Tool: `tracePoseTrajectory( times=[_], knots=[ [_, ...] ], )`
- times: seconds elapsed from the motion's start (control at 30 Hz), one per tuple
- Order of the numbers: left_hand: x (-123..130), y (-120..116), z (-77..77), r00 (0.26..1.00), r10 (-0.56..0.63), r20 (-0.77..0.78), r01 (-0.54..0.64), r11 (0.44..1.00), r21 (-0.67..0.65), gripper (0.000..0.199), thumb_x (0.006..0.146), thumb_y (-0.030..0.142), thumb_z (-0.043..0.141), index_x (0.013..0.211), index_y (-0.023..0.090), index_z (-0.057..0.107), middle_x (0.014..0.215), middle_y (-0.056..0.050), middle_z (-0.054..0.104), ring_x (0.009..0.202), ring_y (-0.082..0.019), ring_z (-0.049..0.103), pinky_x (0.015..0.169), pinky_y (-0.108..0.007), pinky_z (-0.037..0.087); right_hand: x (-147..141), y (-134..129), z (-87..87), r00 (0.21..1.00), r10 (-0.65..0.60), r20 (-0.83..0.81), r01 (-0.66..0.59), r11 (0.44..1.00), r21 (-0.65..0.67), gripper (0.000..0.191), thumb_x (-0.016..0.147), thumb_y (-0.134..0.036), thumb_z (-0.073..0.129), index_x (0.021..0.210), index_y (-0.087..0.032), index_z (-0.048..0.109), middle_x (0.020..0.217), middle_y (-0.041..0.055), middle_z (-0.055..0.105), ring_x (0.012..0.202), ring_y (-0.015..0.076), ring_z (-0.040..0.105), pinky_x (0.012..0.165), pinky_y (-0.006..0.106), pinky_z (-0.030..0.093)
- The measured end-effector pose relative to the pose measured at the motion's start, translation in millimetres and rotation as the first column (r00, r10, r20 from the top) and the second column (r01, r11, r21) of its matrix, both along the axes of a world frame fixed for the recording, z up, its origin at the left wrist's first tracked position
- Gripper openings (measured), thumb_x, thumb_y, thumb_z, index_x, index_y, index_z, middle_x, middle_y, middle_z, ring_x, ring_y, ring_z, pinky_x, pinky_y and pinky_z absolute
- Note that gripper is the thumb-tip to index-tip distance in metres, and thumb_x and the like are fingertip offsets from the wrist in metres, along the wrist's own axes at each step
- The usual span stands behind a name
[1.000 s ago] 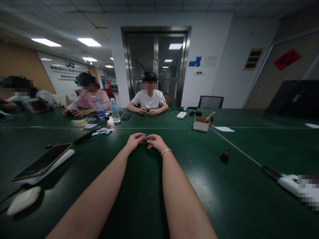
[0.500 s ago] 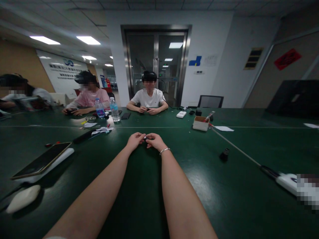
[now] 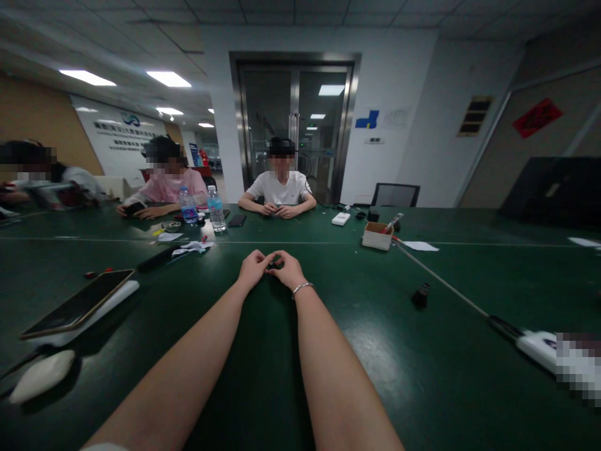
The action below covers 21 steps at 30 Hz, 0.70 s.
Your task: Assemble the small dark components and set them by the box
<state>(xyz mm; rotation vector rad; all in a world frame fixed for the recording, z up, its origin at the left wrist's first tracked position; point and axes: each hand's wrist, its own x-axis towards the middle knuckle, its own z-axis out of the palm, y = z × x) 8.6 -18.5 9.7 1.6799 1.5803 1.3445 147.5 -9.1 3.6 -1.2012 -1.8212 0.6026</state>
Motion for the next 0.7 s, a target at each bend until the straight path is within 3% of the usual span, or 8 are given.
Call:
tracePoseTrajectory(
  times=[0.23, 0.43, 0.63, 0.7],
  knots=[
    [3.0, -6.3, 5.9, 0.987, 0.112, -0.117, -0.106, 0.993, 0.061, 0.036, 0.073, 0.054, 0.056, 0.063, 0.020, 0.049, 0.059, 0.000, 0.058, 0.057, -0.014, 0.054, 0.056, -0.025, 0.037, -2.6, -3.9, 1.3, 0.996, -0.028, 0.083, 0.026, 0.999, 0.027, 0.046, 0.061, -0.023, 0.074, 0.105, -0.022, 0.060, 0.077, -0.0021, 0.058, 0.062, 0.0113, 0.049, 0.057, 0.023, 0.040],
    [8.4, -11.3, 8.7, 0.989, 0.132, -0.074, -0.127, 0.990, 0.059, 0.029, 0.075, 0.045, 0.057, 0.063, 0.021, 0.047, 0.057, 0.000, 0.059, 0.053, -0.014, 0.055, 0.055, -0.025, 0.037, -12.0, -13.2, 8.2, 0.993, -0.050, 0.111, 0.043, 0.997, 0.064, 0.038, 0.067, -0.018, 0.069, 0.103, -0.021, 0.059, 0.077, -0.0003, 0.057, 0.070, 0.0143, 0.052, 0.066, 0.028, 0.044],
    [-3.0, -10.4, 12.9, 0.959, 0.281, 0.029, -0.283, 0.955, 0.091, 0.032, 0.076, 0.046, 0.056, 0.060, 0.021, 0.043, 0.055, -0.001, 0.060, 0.058, -0.016, 0.058, 0.059, -0.027, 0.039, -20.6, -19.0, 7.4, 0.996, -0.041, 0.079, 0.036, 0.997, 0.064, 0.061, 0.061, -0.008, 0.072, 0.117, -0.021, 0.053, 0.108, 0.0076, 0.056, 0.100, 0.0212, 0.053, 0.091, 0.038, 0.040],
    [-8.5, -6.9, 11.7, 0.952, 0.293, 0.088, -0.301, 0.950, 0.084, 0.032, 0.075, 0.048, 0.057, 0.062, 0.021, 0.045, 0.055, 0.000, 0.060, 0.058, -0.016, 0.059, 0.060, -0.026, 0.040, -21.3, -18.0, 4.2, 0.997, -0.061, 0.054, 0.060, 0.998, 0.025, 0.066, 0.059, -0.009, 0.074, 0.120, -0.022, 0.051, 0.109, 0.0077, 0.055, 0.101, 0.0213, 0.053, 0.093, 0.038, 0.040]
  ],
)
